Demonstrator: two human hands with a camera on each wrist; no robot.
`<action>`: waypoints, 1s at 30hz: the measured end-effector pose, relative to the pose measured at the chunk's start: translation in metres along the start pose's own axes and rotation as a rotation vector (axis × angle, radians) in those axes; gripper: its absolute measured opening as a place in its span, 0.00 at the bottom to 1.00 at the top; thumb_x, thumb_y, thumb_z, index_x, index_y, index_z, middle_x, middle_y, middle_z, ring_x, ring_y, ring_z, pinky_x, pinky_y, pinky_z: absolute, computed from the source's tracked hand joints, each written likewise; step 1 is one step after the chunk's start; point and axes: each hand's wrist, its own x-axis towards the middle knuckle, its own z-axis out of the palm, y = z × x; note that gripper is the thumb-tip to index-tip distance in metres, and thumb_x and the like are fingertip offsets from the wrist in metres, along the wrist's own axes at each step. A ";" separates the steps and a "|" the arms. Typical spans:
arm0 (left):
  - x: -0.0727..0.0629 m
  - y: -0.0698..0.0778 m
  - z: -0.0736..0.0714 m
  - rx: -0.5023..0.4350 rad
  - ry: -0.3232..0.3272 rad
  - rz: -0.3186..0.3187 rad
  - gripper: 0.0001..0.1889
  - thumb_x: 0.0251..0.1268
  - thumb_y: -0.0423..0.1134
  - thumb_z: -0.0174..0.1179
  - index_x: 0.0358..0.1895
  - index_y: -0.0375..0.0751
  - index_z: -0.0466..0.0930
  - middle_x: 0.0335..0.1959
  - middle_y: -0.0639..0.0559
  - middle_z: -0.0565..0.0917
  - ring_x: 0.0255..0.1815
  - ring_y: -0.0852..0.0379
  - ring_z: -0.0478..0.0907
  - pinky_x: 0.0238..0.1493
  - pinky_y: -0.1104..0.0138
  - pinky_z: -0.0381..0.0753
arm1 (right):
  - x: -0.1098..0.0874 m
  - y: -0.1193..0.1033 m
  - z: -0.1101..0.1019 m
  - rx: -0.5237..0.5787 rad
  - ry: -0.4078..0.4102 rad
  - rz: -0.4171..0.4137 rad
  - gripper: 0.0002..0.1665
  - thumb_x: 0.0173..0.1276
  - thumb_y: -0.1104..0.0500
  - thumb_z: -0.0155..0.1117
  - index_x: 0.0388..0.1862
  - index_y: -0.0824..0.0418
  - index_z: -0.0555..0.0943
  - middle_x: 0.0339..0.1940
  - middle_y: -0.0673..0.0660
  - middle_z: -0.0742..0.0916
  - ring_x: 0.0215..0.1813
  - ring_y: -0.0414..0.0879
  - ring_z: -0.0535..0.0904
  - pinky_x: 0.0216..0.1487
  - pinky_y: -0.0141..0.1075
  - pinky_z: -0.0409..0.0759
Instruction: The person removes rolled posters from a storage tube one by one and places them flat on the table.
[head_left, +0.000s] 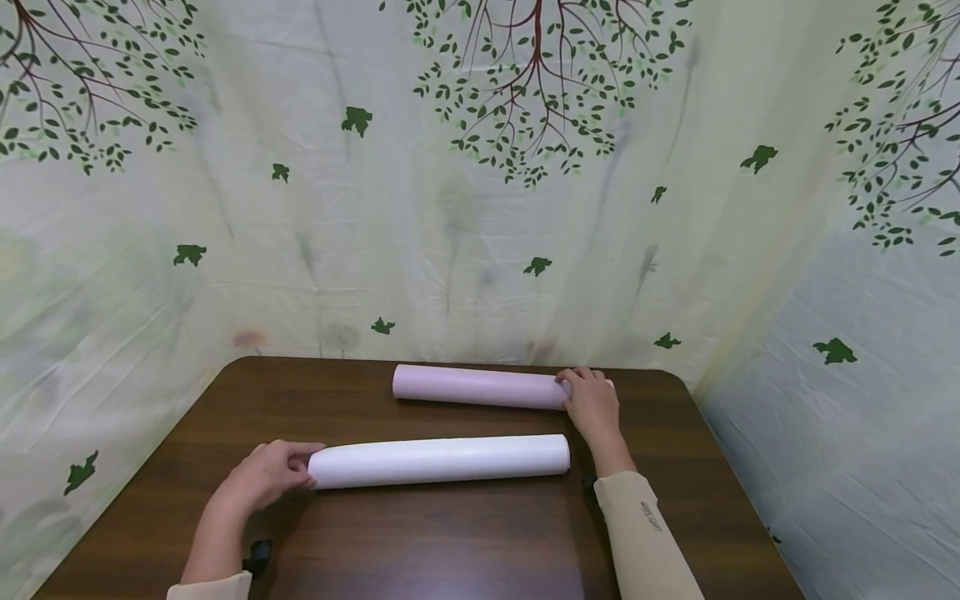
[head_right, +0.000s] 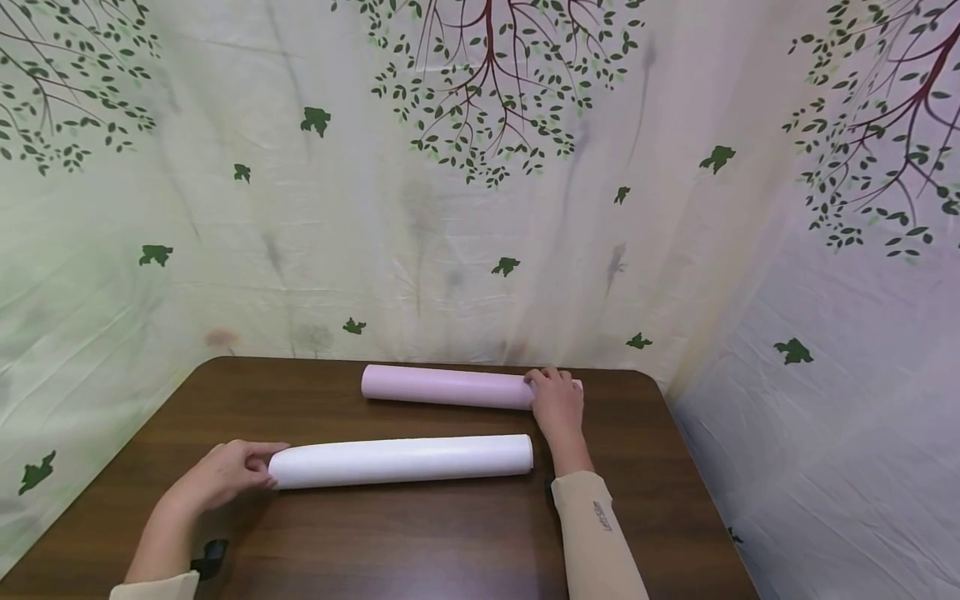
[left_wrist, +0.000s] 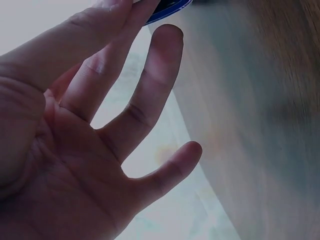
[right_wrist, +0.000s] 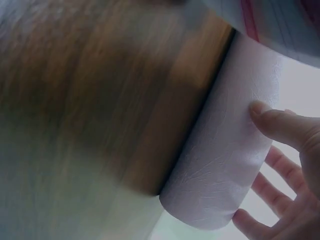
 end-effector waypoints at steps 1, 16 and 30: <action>0.001 0.001 0.000 0.000 -0.001 -0.005 0.27 0.59 0.36 0.74 0.65 0.40 0.85 0.32 0.55 0.88 0.33 0.58 0.77 0.36 0.64 0.72 | 0.000 -0.001 0.000 0.002 0.002 -0.001 0.22 0.66 0.58 0.79 0.58 0.45 0.86 0.64 0.57 0.86 0.69 0.63 0.76 0.68 0.60 0.77; 0.008 0.013 0.003 0.010 0.017 -0.005 0.26 0.60 0.36 0.74 0.63 0.42 0.86 0.34 0.53 0.90 0.34 0.57 0.78 0.35 0.61 0.72 | 0.009 -0.014 0.000 0.011 -0.002 -0.021 0.23 0.67 0.58 0.79 0.59 0.46 0.86 0.67 0.56 0.85 0.71 0.60 0.76 0.67 0.58 0.78; 0.010 0.018 0.007 0.028 0.015 -0.033 0.27 0.60 0.37 0.74 0.65 0.43 0.86 0.36 0.53 0.91 0.35 0.57 0.79 0.35 0.61 0.72 | 0.012 -0.022 0.007 0.012 -0.002 -0.025 0.23 0.66 0.59 0.79 0.58 0.45 0.86 0.65 0.57 0.85 0.71 0.61 0.77 0.68 0.58 0.78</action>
